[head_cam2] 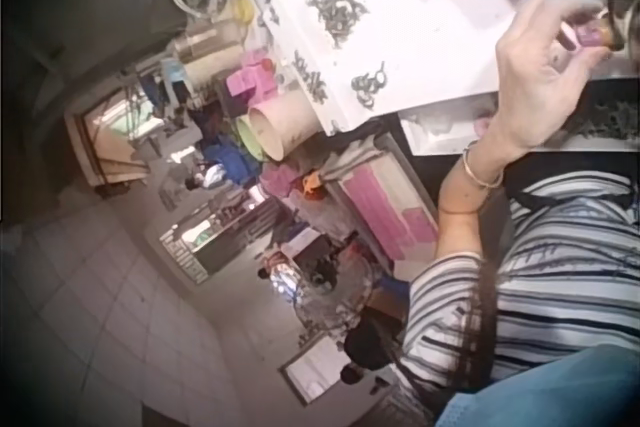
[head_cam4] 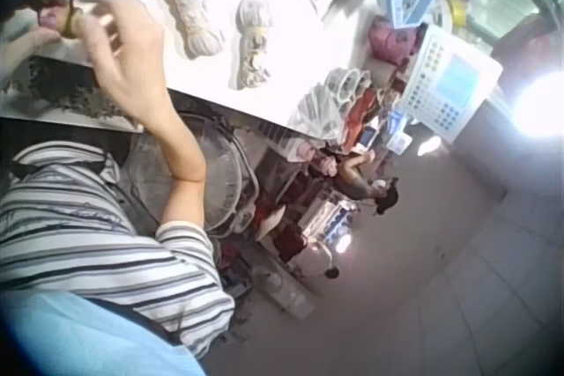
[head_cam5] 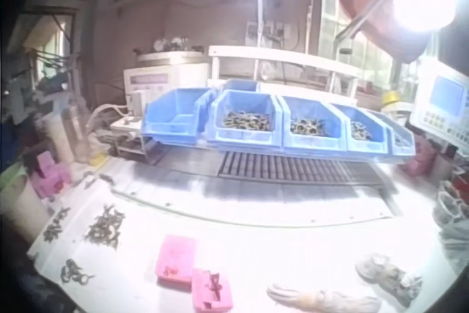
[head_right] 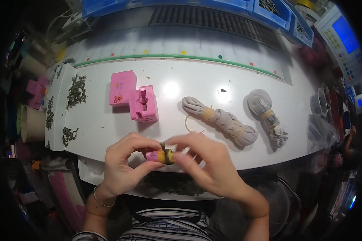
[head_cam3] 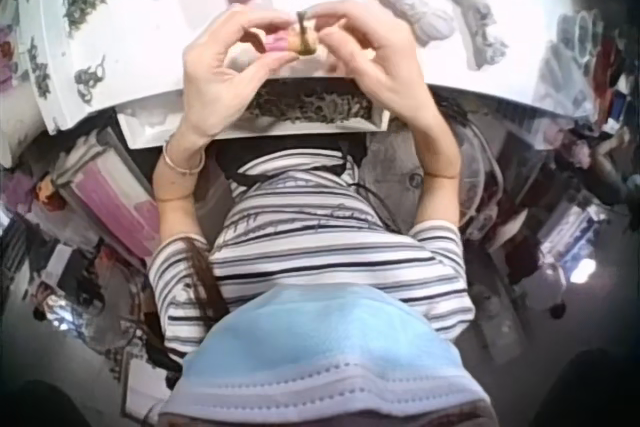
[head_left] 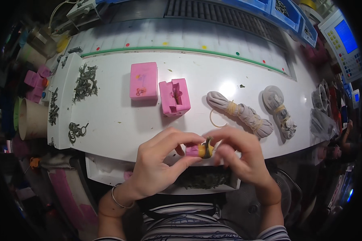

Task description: Using pink silicone molds to assemble and press small decorative components together and attaching metal rings.

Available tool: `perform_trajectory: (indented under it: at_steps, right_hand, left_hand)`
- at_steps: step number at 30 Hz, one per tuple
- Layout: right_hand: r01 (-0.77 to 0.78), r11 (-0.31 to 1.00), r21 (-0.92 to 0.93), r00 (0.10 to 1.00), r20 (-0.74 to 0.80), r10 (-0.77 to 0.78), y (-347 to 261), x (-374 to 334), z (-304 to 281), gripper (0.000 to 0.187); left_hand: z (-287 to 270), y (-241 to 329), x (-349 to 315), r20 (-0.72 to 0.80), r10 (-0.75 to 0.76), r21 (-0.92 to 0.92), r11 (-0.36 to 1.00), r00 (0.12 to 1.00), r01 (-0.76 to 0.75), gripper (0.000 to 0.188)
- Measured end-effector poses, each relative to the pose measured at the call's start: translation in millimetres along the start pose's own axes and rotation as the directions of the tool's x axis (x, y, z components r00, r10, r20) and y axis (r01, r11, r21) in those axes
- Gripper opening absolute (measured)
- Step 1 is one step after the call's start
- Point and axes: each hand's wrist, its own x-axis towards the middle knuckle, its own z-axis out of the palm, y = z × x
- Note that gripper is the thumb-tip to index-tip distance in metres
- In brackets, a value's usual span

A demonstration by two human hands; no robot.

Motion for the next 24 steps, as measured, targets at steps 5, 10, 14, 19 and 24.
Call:
perform_trajectory:
  at_steps: [5,10,14,19,24]
  right_hand:
    - [-0.221,0.882,0.417,0.972,0.165,0.166,-4,-4,-3,0.016]
    - [-0.16,0.78,0.606,0.982,0.174,0.067,3,-10,3,0.024]
    - [-0.029,0.672,0.74,0.999,0.046,-0.007,-6,-13,9,0.026]
    - [-0.036,0.639,0.768,0.999,0.044,0.003,-7,-14,10,0.024]
    - [-0.016,0.584,0.812,1.0,0.015,0.006,-2,-10,16,0.021]
  left_hand:
    - [-3,1,9,0.121,0.251,0.142,0.953,0.96,-0.267,0.033]
    - [5,8,7,0.083,0.388,0.168,0.902,0.918,-0.397,0.037]
    - [7,14,6,0.02,0.434,0.144,0.89,0.9,-0.433,0.038]
    - [9,12,5,-0.042,0.432,0.084,0.9,0.901,-0.427,0.037]
    - [12,3,3,-0.144,0.389,0.044,0.921,0.91,-0.387,0.035]
